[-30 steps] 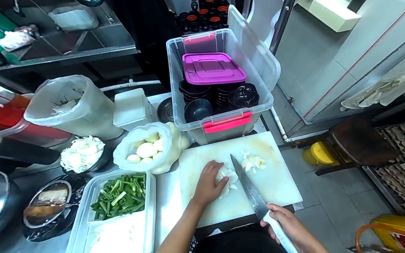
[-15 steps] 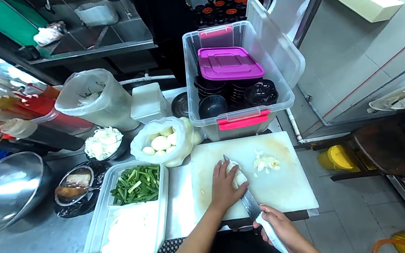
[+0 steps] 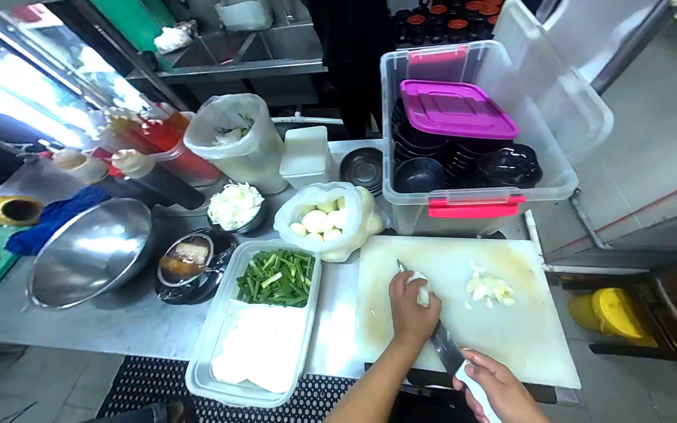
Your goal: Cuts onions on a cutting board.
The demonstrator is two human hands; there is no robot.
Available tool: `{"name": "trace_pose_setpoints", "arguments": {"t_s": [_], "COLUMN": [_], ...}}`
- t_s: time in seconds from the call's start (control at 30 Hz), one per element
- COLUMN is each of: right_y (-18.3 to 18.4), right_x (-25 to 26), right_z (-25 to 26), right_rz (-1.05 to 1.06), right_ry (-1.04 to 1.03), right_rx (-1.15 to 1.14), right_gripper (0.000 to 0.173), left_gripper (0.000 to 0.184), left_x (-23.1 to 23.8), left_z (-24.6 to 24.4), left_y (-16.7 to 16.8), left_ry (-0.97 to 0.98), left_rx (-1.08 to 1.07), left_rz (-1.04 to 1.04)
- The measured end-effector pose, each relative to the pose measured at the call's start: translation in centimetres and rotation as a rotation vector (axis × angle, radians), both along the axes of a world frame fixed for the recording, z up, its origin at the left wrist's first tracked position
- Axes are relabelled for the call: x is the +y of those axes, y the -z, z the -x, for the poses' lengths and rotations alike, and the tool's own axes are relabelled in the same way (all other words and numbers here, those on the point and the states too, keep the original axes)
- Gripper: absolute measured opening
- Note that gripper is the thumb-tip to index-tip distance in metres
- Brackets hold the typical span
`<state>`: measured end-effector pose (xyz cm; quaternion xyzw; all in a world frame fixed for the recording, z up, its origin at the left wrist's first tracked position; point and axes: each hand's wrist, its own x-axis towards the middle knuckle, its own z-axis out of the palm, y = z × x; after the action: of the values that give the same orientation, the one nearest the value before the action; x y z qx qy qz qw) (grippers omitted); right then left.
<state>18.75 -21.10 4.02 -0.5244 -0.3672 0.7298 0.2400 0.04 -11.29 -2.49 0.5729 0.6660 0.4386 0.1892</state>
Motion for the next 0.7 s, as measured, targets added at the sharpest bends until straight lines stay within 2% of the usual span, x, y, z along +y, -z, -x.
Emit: {"name": "trace_pose_setpoints", "arguments": {"t_s": [0.1, 0.23, 0.37, 0.5, 0.6, 0.7], "right_y": [-1.9, -5.3, -8.8, -12.0, -13.3, -13.0], "right_x": [0.5, 1.7, 3.3, 4.3, 4.4, 5.7], "right_z": [0.0, 1.1, 4.9, 11.3, 16.9, 21.6], "right_rz": [-0.064, -0.189, -0.283, -0.318, -0.257, -0.189], "right_ry": [-0.036, -0.150, -0.345, -0.581, -0.754, -0.986], "right_rx": [-0.019, 0.033, 0.036, -0.015, -0.065, -0.190], "right_gripper": [0.037, 0.034, 0.035, 0.035, 0.036, 0.040], "left_gripper": [0.022, 0.018, 0.019, 0.023, 0.026, 0.028], "left_x": [0.1, -0.1, -1.5, -5.5, -8.8, -11.0], "left_z": [0.2, 2.2, 7.3, 14.6, 19.5, 23.2], "left_y": [-1.8, -5.9, -9.8, -12.9, -13.2, -10.9], "left_ry": [-0.049, -0.139, -0.290, -0.470, -0.618, -0.760], "left_rx": [-0.065, -0.112, -0.083, -0.025, -0.039, -0.131], "left_rz": [-0.037, -0.114, -0.265, -0.283, -0.275, -0.208]}}
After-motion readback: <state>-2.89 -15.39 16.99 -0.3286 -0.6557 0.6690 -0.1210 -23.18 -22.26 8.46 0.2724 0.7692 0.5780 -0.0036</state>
